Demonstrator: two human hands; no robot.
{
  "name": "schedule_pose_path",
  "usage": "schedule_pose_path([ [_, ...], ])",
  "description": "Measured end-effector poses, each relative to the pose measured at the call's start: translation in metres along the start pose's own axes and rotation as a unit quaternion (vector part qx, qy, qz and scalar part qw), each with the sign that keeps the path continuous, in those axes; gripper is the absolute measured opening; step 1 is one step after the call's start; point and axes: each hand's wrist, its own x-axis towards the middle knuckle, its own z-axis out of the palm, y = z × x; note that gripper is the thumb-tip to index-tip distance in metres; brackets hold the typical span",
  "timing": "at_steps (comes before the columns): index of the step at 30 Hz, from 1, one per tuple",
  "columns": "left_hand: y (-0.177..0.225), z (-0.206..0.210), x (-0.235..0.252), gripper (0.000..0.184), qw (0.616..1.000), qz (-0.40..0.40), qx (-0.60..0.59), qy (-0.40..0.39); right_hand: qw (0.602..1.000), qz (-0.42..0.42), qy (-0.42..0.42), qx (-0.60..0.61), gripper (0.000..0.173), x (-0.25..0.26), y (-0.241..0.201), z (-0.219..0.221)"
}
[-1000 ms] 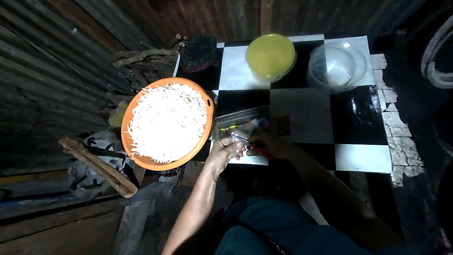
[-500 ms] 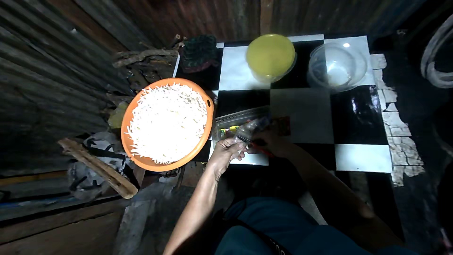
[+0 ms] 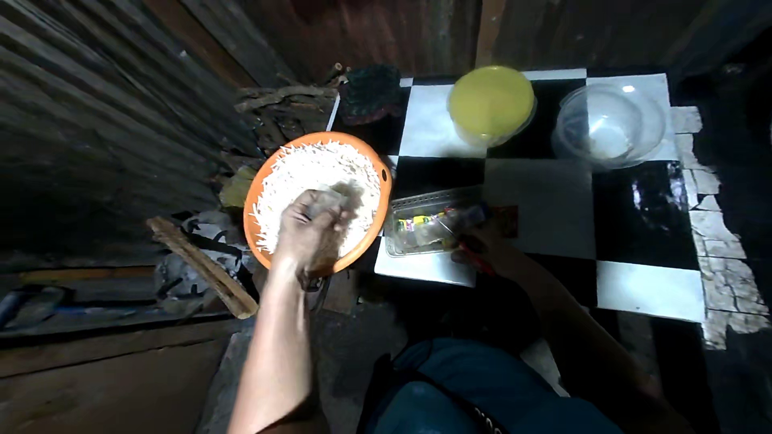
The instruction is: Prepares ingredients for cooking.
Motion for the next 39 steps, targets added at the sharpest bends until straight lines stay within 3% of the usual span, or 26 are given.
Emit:
schedule_pose_path([
  [2, 0.002, -0.034, 0.015, 0.020, 0.991, 0.030, 0.124, 0.049, 1.000, 0.002, -0.006, 0.013, 0.040, -0.002, 0.001, 0.001],
  [6, 0.012, -0.066, 0.034, 0.024, 0.967, 0.016, 0.237, 0.095, 1.000, 0.001, -0.008, -0.012, 0.043, -0.008, -0.002, 0.002],
  [13, 0.027, -0.078, 0.045, 0.023, 0.937, -0.016, 0.349, 0.021, 0.999, 0.013, -0.001, -0.039, 0.044, -0.011, 0.009, 0.005],
  [16, 0.026, -0.079, 0.052, 0.015, 0.932, -0.003, 0.360, 0.037, 0.999, 0.012, -0.003, -0.044, 0.044, -0.014, 0.008, 0.005],
  [22, 0.028, -0.089, 0.055, 0.026, 0.924, 0.017, 0.378, 0.056, 0.998, 0.012, 0.006, -0.060, 0.047, -0.020, 0.006, 0.008],
  [31, 0.023, -0.087, 0.048, 0.019, 0.896, 0.057, 0.432, 0.087, 0.994, 0.021, 0.026, -0.109, 0.049, -0.027, 0.005, 0.005],
  [36, 0.022, -0.079, 0.044, 0.028, 0.873, 0.076, 0.471, 0.103, 0.992, -0.002, 0.055, -0.117, 0.050, -0.031, 0.009, 0.002],
  [39, 0.014, -0.061, 0.040, 0.025, 0.866, 0.060, 0.494, 0.050, 0.991, 0.018, 0.053, -0.121, 0.039, -0.035, 0.005, 0.000],
])
